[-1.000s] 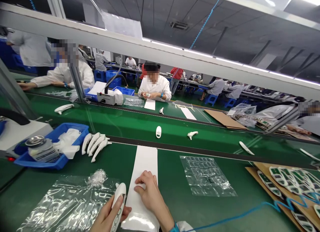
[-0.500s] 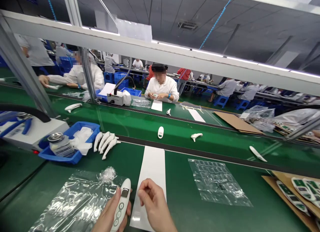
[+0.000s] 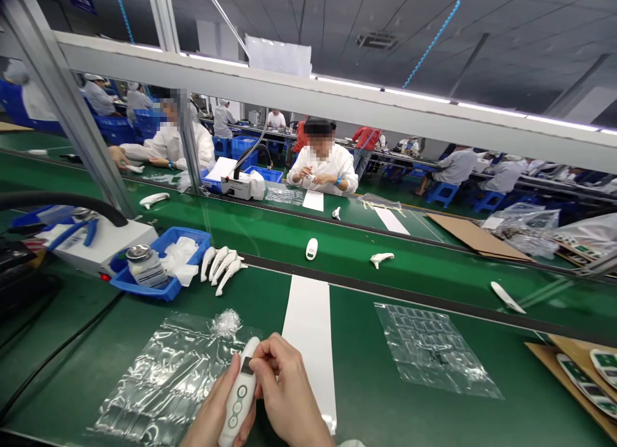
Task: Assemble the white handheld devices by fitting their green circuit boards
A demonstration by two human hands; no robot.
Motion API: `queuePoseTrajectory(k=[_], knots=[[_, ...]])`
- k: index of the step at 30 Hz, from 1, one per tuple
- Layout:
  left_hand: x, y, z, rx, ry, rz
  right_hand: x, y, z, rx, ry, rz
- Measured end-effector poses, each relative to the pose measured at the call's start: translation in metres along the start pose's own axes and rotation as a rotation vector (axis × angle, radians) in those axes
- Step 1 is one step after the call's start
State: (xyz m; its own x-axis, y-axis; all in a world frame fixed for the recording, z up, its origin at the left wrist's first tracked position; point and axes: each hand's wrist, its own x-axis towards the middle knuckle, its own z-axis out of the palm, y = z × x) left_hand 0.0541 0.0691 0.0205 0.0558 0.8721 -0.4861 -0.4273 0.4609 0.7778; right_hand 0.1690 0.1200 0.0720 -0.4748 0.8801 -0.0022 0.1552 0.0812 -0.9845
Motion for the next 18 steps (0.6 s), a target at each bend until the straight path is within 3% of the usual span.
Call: queuePoseTrajectory(k=[9,13,15,18], knots=[[-0.002,0.001,-0.002,0.021,0.008,-0.016,-0.001,0.003,0.005,-0.04,0.01,-0.003],[-0.008,0.003,0.0,0.07,0.098,0.007,-0.002,0.006,0.007,-0.102,0.025,-0.017],[-0.01,0.005,0.0,0.136,0.125,0.072,0.0,0.007,0.008,0.011,0.016,0.047],[-0.009,0.01,-0.002,0.255,0.066,0.185,0.004,0.008,0.01,0.271,0.0,0.151]])
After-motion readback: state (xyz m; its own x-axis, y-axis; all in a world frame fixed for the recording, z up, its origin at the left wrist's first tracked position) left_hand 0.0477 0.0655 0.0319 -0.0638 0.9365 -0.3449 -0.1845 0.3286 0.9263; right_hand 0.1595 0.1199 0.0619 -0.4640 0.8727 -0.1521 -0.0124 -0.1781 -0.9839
